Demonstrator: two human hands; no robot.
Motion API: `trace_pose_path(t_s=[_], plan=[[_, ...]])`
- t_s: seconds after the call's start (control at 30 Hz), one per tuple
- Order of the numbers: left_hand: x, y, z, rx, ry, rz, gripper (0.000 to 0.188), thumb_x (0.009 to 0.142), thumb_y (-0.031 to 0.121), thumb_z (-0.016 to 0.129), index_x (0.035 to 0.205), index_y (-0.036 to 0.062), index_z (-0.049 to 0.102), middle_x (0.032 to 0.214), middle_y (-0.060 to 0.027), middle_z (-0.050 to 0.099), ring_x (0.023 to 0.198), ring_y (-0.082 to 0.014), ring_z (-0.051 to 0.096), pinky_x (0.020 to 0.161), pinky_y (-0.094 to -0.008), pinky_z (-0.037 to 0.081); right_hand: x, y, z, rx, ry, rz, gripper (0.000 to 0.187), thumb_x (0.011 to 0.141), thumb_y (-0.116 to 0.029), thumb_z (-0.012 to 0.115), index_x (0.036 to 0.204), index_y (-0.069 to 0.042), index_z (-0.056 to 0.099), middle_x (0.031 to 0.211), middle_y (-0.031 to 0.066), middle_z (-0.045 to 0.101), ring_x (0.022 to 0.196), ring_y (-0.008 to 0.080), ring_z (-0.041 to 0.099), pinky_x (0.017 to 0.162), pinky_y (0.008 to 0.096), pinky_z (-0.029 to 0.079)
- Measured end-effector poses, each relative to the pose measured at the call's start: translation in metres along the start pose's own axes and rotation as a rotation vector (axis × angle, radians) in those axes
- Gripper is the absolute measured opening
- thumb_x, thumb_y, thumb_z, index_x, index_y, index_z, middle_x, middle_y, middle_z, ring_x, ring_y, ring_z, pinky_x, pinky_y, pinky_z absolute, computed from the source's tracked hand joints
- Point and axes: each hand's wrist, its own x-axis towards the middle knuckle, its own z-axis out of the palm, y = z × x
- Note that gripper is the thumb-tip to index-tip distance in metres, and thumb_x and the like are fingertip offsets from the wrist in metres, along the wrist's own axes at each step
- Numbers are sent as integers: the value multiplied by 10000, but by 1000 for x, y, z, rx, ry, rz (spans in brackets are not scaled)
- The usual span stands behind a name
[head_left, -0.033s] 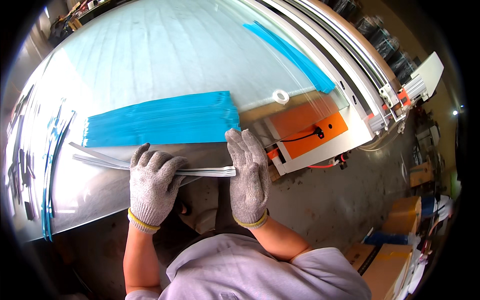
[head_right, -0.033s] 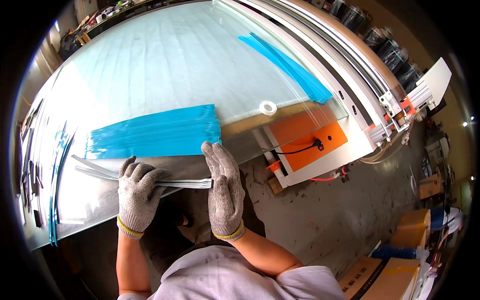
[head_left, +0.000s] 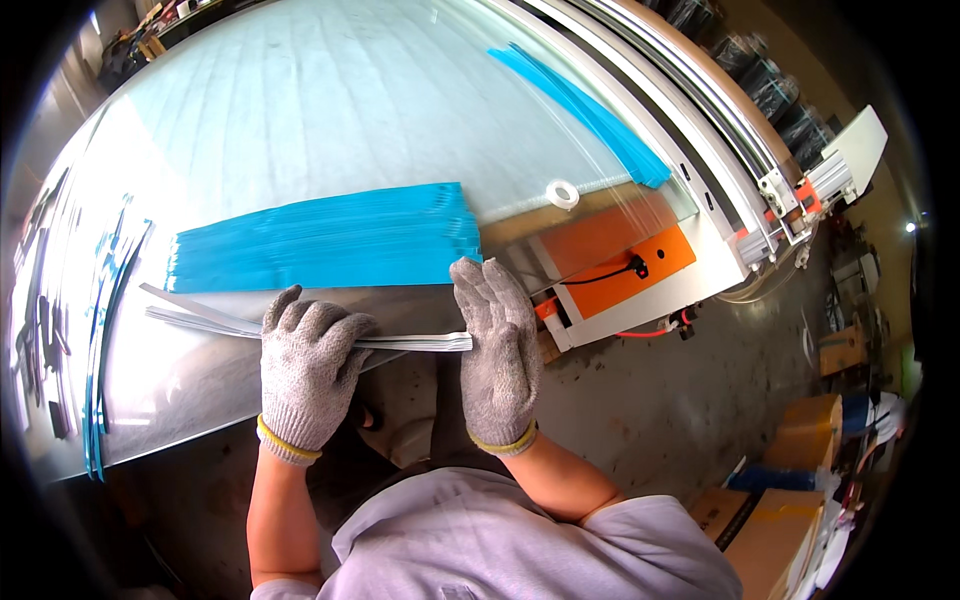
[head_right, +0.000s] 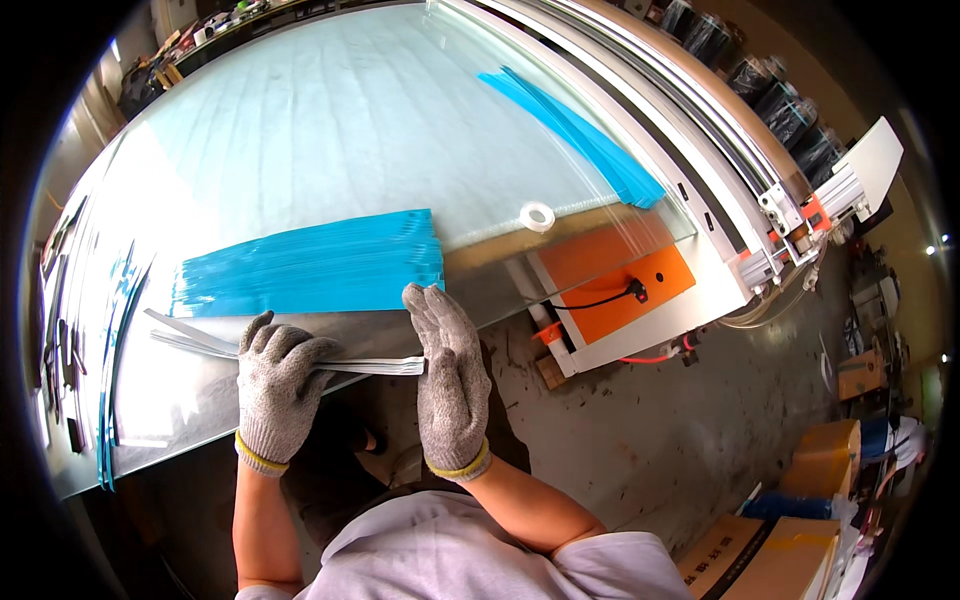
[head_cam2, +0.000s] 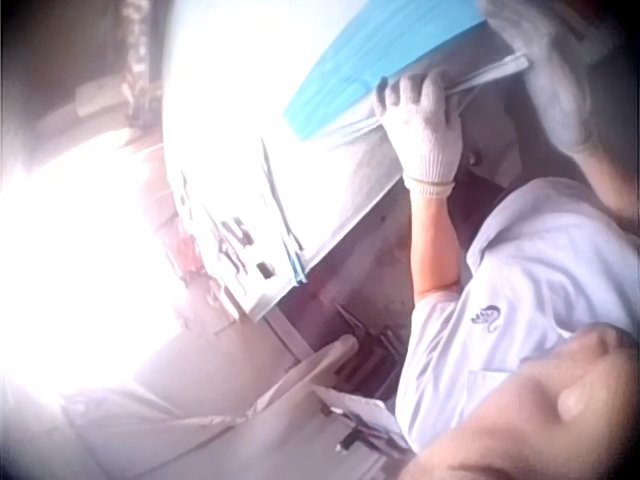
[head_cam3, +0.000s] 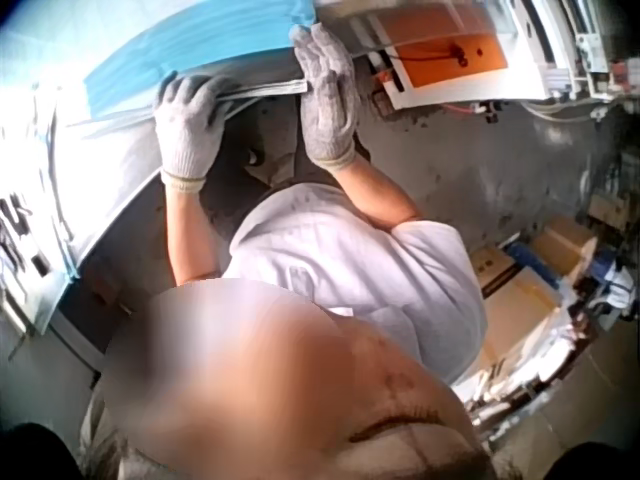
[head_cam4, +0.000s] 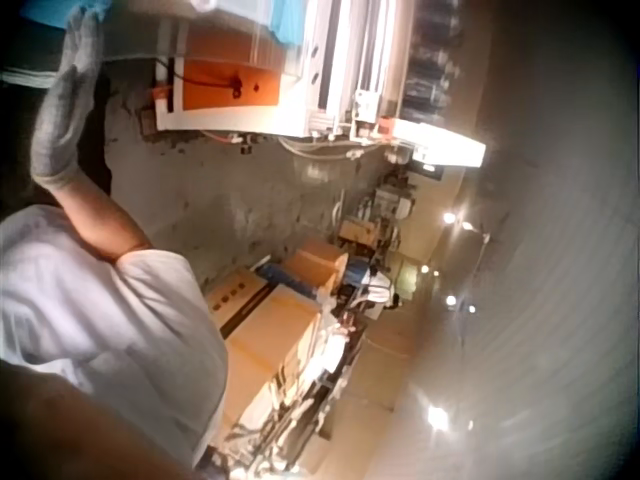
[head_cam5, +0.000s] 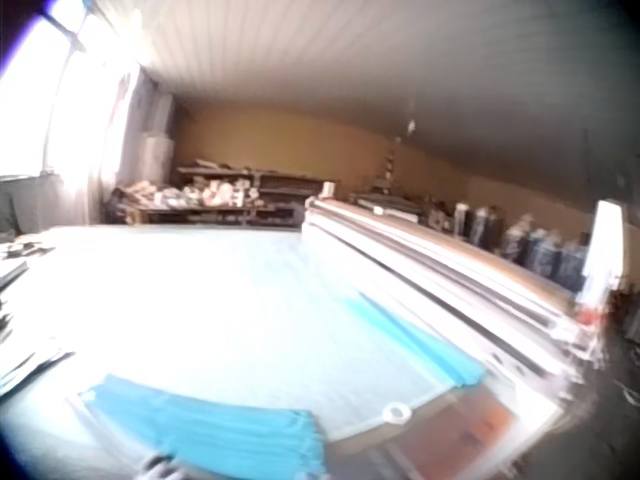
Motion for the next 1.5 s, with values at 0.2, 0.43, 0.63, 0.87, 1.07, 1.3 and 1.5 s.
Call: trace_pose_path(t_s=[0.2,0.43,0.63,0.87,1.07,1.3,1.5], plan=[[6,-4,-3,-32,-2,13,100,794,103,732,894,102,729,908,-91,663,967,-320,638,1071,-517,427,12,-29,-15,-941,-93,-244,284,902,-16,660,1183,-16,704,1207,148,677,1031,295,658,942,387,506],[25,-2,-24,-191,-246,-30,147,820,90,719,951,23,718,947,-166,691,968,-381,636,944,-466,479,24,-40,2,-1605,-617,-639,439,843,-171,670,1251,-9,655,1129,99,657,824,235,568,744,371,474],[31,-6,-39,-414,-385,-210,224,828,82,727,1036,-1,720,939,-181,693,918,-358,660,880,-423,516,36,-34,14,-1629,-655,-671,349,845,-148,622,1159,-3,667,931,79,591,853,234,580,769,367,483],[14,-1,-32,-451,32,-80,175,869,59,702,1034,9,728,939,-136,713,882,-263,677,810,-362,547,37,-47,11,-1450,-729,-337,345,823,-196,736,1126,-41,679,959,100,624,913,281,621,828,406,511],[-42,32,-26,-1285,-351,-544,404,966,208,665,1295,-23,621,1016,-116,705,814,-176,650,749,-320,549,45,-69,5,-1151,-727,-49,334,800,-182,809,1098,-57,723,918,136,668,841,335,656,754,436,536],[3,15,-65,-1386,494,-629,333,967,284,692,1164,19,645,930,-72,678,761,-87,617,592,-200,458,35,-57,3,-1041,-795,96,332,795,-127,815,1105,-50,725,906,116,667,825,279,666,774,377,549],[76,25,-127,-882,408,-103,348,942,358,726,1032,23,696,743,12,623,520,-11,482,429,-155,350,58,-50,22,-594,-621,250,335,823,-48,812,1131,27,705,959,93,681,834,160,671,793,293,576]])
